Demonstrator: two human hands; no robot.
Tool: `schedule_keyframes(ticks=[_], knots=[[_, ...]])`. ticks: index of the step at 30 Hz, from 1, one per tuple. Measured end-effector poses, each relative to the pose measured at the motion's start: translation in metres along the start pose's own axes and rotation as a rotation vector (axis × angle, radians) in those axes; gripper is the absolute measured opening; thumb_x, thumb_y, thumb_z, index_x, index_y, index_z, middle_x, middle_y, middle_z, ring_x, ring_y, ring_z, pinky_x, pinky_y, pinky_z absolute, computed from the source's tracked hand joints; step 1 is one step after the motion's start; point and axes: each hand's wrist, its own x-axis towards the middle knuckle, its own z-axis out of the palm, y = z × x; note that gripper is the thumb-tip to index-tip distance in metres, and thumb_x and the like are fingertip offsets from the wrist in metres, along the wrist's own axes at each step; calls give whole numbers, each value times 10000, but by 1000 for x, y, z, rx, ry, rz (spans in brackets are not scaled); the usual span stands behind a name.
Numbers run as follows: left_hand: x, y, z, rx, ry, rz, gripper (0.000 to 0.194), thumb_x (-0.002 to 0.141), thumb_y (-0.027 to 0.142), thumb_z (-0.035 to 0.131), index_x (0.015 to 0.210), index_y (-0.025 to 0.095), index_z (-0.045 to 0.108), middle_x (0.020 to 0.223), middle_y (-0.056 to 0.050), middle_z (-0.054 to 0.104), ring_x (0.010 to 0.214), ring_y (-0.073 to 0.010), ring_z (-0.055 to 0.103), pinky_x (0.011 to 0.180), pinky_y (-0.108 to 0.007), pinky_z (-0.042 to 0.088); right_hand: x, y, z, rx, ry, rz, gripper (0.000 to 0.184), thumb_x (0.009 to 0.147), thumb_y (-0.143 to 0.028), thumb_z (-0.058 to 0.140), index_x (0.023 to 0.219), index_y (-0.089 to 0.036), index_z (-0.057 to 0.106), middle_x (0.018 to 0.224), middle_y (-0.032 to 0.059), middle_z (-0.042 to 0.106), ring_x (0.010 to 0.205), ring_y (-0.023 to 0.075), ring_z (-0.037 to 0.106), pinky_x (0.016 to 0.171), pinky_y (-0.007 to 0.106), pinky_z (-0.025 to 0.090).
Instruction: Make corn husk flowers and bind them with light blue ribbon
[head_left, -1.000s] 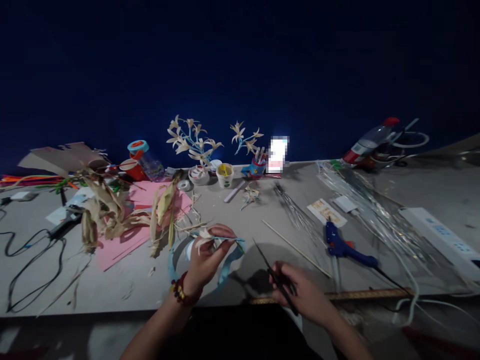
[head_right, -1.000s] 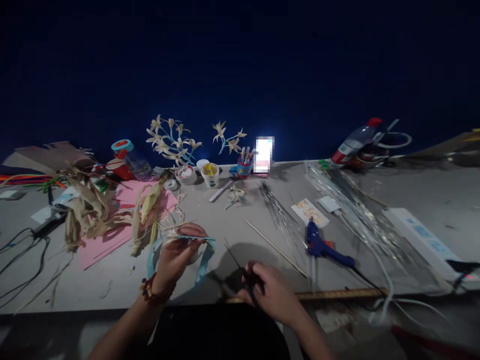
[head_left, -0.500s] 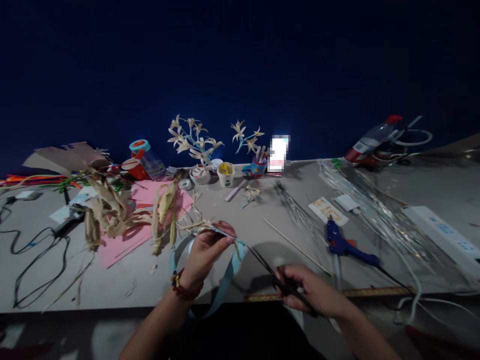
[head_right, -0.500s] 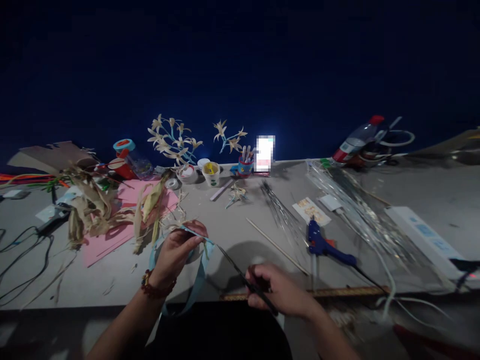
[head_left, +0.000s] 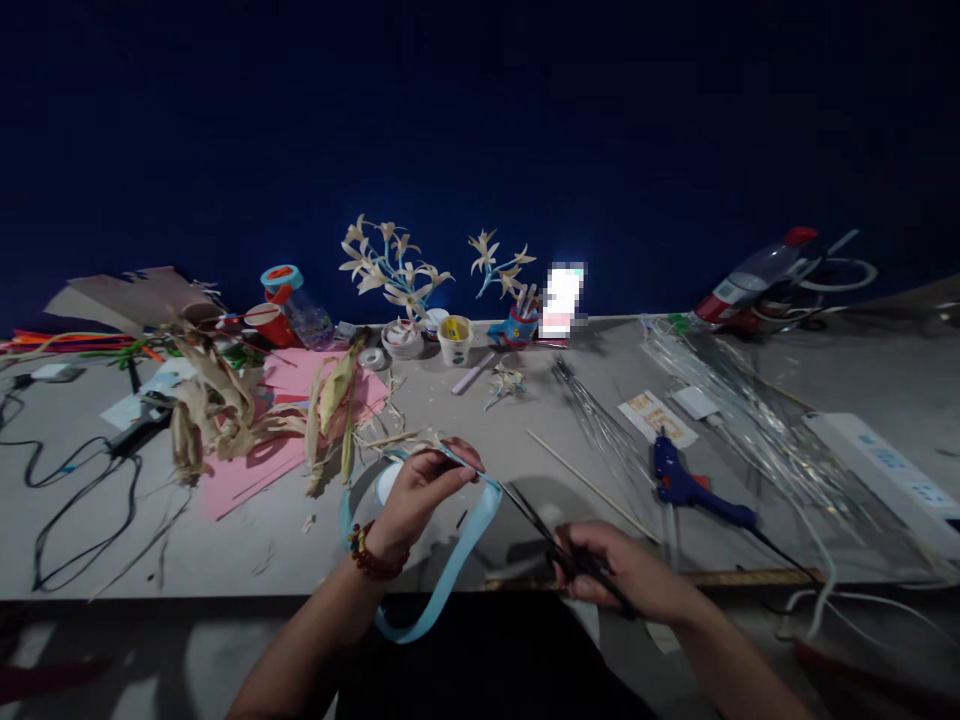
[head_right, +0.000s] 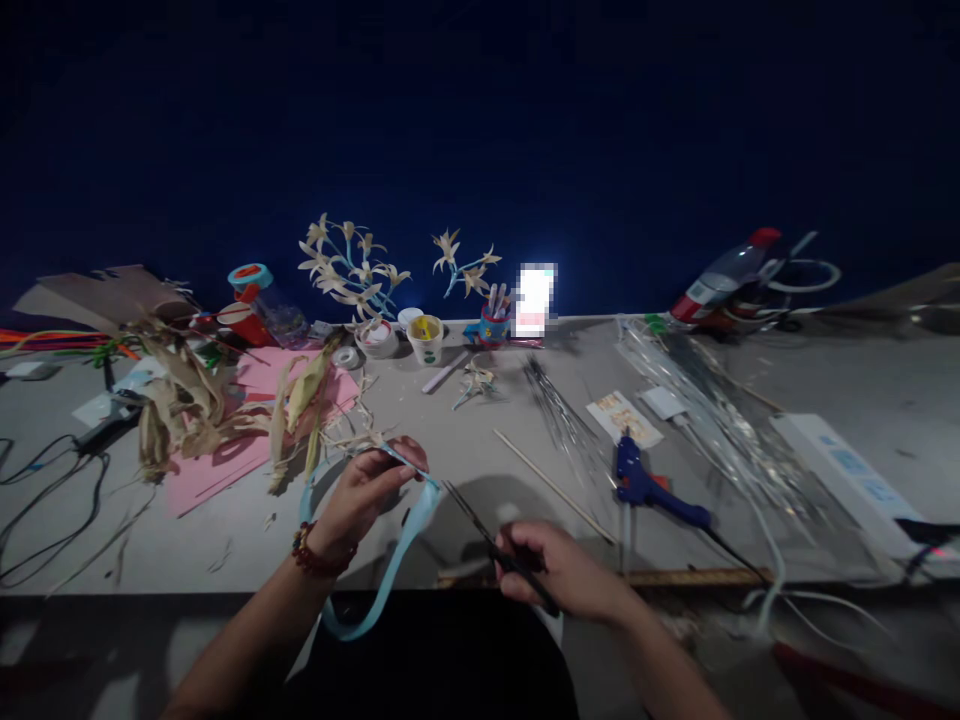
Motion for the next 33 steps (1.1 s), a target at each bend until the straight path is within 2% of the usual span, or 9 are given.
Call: schedule_keyframes(ticks=[3,6,10,12,16,19,23,29,33], knots=[[0,-1,0,29,-30,13,145,833,297,748,852,154,750,894,-81,658,856,-192,599,781,-302,493,1,4,-1,215,52,29,440,789,-582,715,905,-168,620,826,65,668,681,160,562,604,268,434],[1,1,2,105,-79,21,153,857,304,727,854,154,756,875,-78,662,844,-188,601,776,-295,481,15,-5,2,409,183,-82,421,733,-468,804,985,-180,628,947,93,714,655,145,561,611,275,465],[0,7,5,236,-172,11,184,876,338,705,856,163,756,837,-64,677,813,-184,620,765,-288,482,45,-27,9,430,406,-215,349,714,-333,830,957,-208,613,898,53,701,674,151,566,582,263,454],[-1,8,6,314,-226,5,205,888,356,688,871,163,755,852,-72,697,818,-191,638,778,-297,494,57,-36,10,385,447,-272,342,712,-293,831,959,-214,607,907,42,698,695,147,571,604,259,453],[-5,3,4,532,-167,73,210,883,370,692,889,173,762,886,-88,741,862,-217,664,826,-323,504,68,-46,12,261,403,-267,363,684,-286,844,937,-203,598,882,26,681,729,155,607,671,281,483],[-5,1,3,596,-138,134,208,894,358,677,892,167,759,855,-88,740,841,-219,666,814,-327,508,69,-48,13,277,409,-213,386,654,-295,858,907,-206,579,845,8,668,765,168,632,702,288,493],[-3,2,3,561,-189,156,202,910,345,656,888,172,758,865,-86,736,835,-213,663,833,-338,506,67,-48,13,412,358,-166,384,614,-269,874,864,-194,592,821,-3,663,760,155,619,703,267,479],[-2,3,4,399,-250,89,211,911,349,653,915,164,754,891,-103,721,872,-226,661,813,-339,518,67,-46,13,565,228,-106,373,597,-271,870,858,-170,624,772,-16,651,612,105,538,521,208,396],[-3,3,3,346,-265,71,195,901,340,672,917,162,750,883,-94,710,872,-216,657,822,-330,514,69,-46,17,580,203,-92,383,583,-275,881,856,-170,634,716,-32,621,586,101,517,491,199,389]])
